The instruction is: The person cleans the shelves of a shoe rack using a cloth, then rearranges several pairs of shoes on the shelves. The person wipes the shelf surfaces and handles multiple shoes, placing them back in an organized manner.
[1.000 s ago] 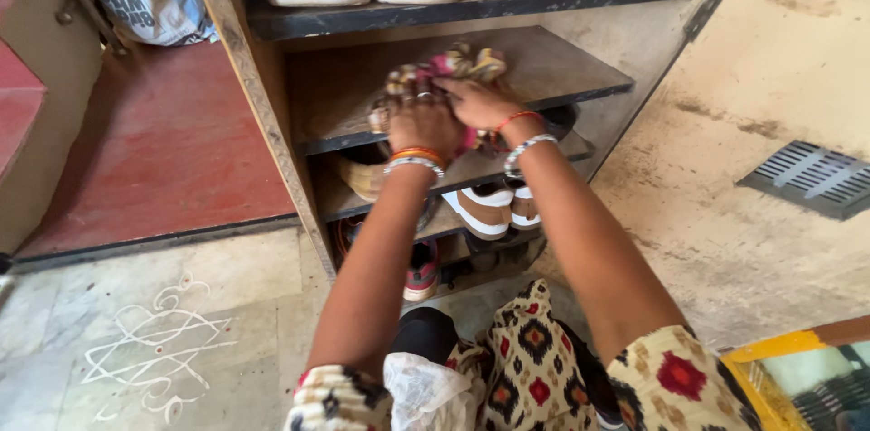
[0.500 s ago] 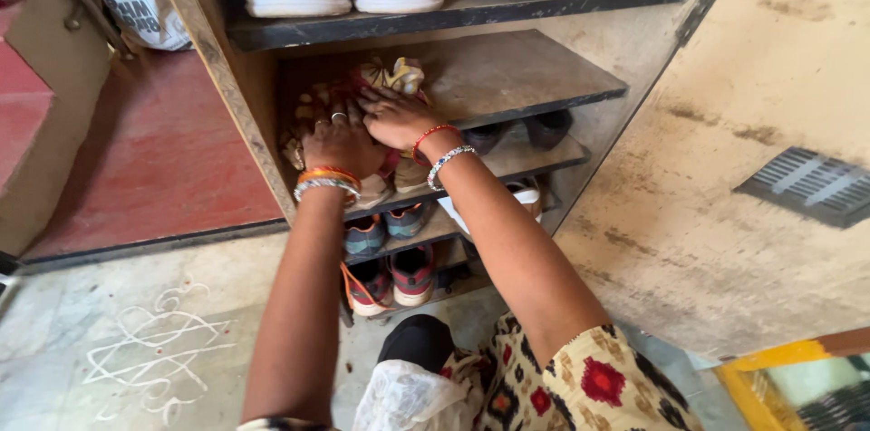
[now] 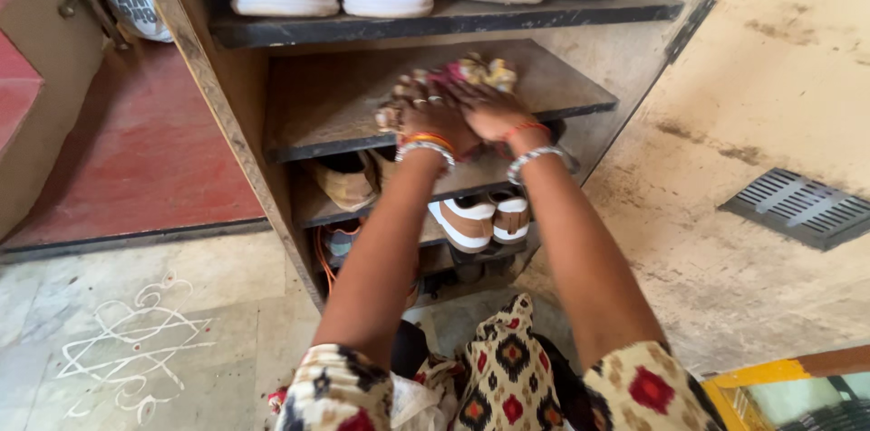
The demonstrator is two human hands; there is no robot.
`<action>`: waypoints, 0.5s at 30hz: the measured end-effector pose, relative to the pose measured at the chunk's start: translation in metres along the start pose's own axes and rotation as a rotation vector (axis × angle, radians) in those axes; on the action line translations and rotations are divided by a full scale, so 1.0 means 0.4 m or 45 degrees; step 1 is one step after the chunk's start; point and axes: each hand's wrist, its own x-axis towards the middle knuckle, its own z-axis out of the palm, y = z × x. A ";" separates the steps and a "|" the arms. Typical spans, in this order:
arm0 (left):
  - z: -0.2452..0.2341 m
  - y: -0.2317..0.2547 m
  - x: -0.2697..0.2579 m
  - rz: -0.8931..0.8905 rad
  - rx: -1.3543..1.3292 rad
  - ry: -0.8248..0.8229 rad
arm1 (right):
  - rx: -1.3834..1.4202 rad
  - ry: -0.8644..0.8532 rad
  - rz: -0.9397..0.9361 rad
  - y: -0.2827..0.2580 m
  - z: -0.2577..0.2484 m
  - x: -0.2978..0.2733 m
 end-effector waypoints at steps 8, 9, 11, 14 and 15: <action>0.043 0.073 0.021 0.167 -0.043 0.172 | -0.118 -0.022 0.136 0.117 0.062 -0.087; 0.044 0.064 0.016 0.178 -0.059 0.224 | -0.102 -0.040 0.155 0.106 0.061 -0.081; 0.040 0.051 0.007 0.171 -0.054 0.274 | -0.073 -0.079 0.195 0.079 0.046 -0.068; 0.033 0.023 -0.006 0.143 0.011 0.211 | 0.000 -0.091 0.276 0.023 0.016 -0.061; 0.031 0.001 -0.010 0.128 0.041 0.169 | 0.018 -0.084 0.294 0.000 0.006 -0.056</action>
